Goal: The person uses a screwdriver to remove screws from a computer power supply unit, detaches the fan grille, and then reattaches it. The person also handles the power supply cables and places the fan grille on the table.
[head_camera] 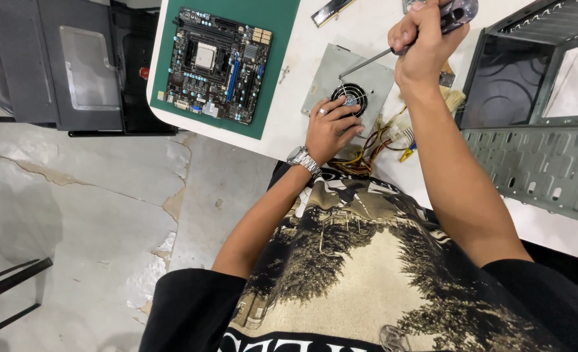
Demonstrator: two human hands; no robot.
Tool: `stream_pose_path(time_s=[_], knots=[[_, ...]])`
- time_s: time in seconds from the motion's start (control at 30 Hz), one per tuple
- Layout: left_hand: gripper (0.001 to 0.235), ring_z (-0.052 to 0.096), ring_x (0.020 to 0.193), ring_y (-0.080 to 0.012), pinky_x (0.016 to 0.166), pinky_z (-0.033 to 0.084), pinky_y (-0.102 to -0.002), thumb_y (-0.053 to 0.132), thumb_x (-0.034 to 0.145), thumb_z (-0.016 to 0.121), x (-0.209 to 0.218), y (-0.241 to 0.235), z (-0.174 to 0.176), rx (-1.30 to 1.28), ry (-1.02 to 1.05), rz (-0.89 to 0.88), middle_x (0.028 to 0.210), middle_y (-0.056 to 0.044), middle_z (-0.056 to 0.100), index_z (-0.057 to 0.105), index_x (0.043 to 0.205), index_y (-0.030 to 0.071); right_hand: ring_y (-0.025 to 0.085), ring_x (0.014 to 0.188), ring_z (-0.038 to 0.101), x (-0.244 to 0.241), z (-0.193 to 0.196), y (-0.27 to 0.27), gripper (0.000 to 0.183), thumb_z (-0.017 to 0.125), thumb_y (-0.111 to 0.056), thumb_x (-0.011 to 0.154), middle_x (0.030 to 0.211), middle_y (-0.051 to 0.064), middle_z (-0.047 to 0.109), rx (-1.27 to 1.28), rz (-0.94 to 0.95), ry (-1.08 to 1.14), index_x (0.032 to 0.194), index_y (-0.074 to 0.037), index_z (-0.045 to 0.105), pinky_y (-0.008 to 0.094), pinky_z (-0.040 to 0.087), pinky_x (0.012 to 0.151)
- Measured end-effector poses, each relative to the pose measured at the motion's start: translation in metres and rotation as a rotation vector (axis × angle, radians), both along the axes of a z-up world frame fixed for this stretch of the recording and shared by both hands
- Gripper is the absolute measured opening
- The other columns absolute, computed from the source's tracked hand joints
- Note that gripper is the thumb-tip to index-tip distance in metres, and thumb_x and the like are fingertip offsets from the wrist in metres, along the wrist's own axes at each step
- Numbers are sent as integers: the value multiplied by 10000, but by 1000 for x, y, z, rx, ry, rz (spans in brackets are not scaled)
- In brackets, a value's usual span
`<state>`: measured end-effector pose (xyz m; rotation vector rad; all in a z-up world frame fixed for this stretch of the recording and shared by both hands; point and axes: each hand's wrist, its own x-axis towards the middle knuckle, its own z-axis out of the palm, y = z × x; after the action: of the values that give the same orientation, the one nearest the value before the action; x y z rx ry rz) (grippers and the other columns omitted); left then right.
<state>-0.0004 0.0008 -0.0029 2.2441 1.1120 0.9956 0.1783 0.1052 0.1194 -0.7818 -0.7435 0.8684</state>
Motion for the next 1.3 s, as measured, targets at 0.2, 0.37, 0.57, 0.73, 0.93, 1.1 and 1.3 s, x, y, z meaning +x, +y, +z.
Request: stream_pose_path(time_s=[0.2, 0.37, 0.57, 0.73, 0.93, 1.1, 1.3], knots=[[144, 597, 1285, -227, 1144, 332, -471, 374, 903, 779, 0, 0, 2, 13, 5, 0, 1204, 71, 738, 811, 954, 244, 244, 465, 398, 8, -1, -8, 225, 625, -46, 931, 578, 85, 353, -97, 52, 48, 784, -109, 466, 431, 384, 520], [126, 594, 1290, -231, 1140, 332, -471, 354, 899, 791, -1, 0, 3, 10, 5, -6, 1212, 69, 735, 807, 953, 241, 222, 438, 347, 3, 4, -25, 158, 535, 10, 979, 552, 110, 362, 12, 214, -139, 906, -85, 433, 396, 376, 477], [111, 576, 1304, -228, 1126, 343, -463, 358, 889, 798, 0, 1, 0, 37, 22, 3, 1214, 85, 731, 808, 941, 260, 198, 508, 503, -20, 10, -50, 232, 620, -19, 1004, 607, 96, 480, 95, 276, -319, 829, -34, 468, 344, 481, 509], [147, 578, 1304, -240, 1128, 341, -478, 391, 890, 786, 2, 0, -10, 50, 21, 17, 1216, 84, 733, 803, 945, 256, 196, 500, 460, -37, 23, -59, 240, 602, -1, 989, 604, 102, 446, 111, 271, -353, 820, -24, 434, 330, 412, 492], [182, 558, 1318, -105, 1228, 269, -401, 512, 855, 760, 11, -4, -30, -20, -33, 132, 1210, 191, 711, 768, 912, 340, 184, 447, 539, -38, 9, -60, 345, 726, 108, 932, 560, 171, 552, 206, 286, -426, 728, 19, 462, 299, 424, 452], [189, 573, 1297, -118, 1212, 286, -401, 537, 852, 739, 11, -3, -30, 15, -6, 146, 1195, 181, 715, 764, 912, 360, 204, 465, 530, -35, 3, -67, 358, 735, 86, 964, 577, 175, 542, 235, 301, -441, 744, 34, 457, 302, 431, 468], [217, 558, 1327, -112, 1235, 279, -407, 546, 858, 715, 15, -5, -32, -23, -36, 147, 1188, 172, 717, 765, 912, 342, 169, 464, 525, -37, 5, -74, 362, 706, 75, 975, 553, 124, 499, 218, 243, -446, 746, 7, 434, 274, 419, 478]])
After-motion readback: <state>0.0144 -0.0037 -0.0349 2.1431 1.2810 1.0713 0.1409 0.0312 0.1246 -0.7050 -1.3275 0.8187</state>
